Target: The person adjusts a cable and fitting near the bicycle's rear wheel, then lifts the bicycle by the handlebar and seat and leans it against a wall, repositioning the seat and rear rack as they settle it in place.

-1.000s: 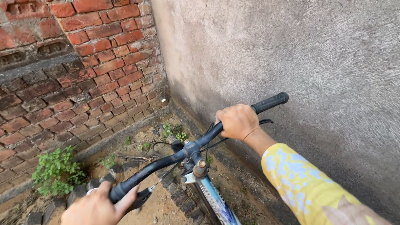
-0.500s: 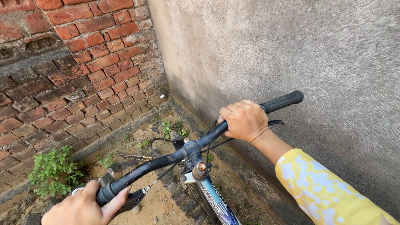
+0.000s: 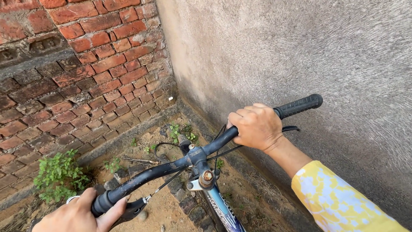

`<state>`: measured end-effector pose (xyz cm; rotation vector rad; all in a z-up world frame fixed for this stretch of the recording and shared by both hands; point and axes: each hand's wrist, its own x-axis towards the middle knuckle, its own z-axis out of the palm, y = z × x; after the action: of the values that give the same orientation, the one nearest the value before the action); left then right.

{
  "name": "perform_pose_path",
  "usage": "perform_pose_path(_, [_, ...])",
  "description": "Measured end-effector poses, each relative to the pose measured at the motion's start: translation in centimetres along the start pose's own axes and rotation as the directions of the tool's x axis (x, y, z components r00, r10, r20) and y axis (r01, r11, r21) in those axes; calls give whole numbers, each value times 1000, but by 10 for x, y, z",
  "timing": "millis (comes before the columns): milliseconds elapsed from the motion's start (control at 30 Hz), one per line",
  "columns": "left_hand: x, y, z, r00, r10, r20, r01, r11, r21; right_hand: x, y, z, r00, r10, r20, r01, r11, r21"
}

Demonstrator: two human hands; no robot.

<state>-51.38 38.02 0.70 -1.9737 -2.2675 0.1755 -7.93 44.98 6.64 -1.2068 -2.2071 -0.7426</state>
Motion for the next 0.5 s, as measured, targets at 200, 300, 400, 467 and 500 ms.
perform_pose_path(200, [27,-2,12,997,24,-80,-26,999,-28,12,8,13,998,28,52,-27,999,-17])
perform_pose_path(300, [40,4,4,998,10,-58,-12,999,-43,20,14,24,998,31,54,-28,998,-53])
perform_pose_path(400, [50,10,-11,997,57,-61,-57,998,-2,29,23,34,999,31,40,-31,999,-19])
perform_pose_path(467, [50,19,-19,991,37,-132,-30,998,55,34,30,43,999,45,31,-43,998,-36])
perform_pose_path(500, [52,24,-24,986,31,-166,-17,997,81,36,33,47,998,52,29,-51,998,-46])
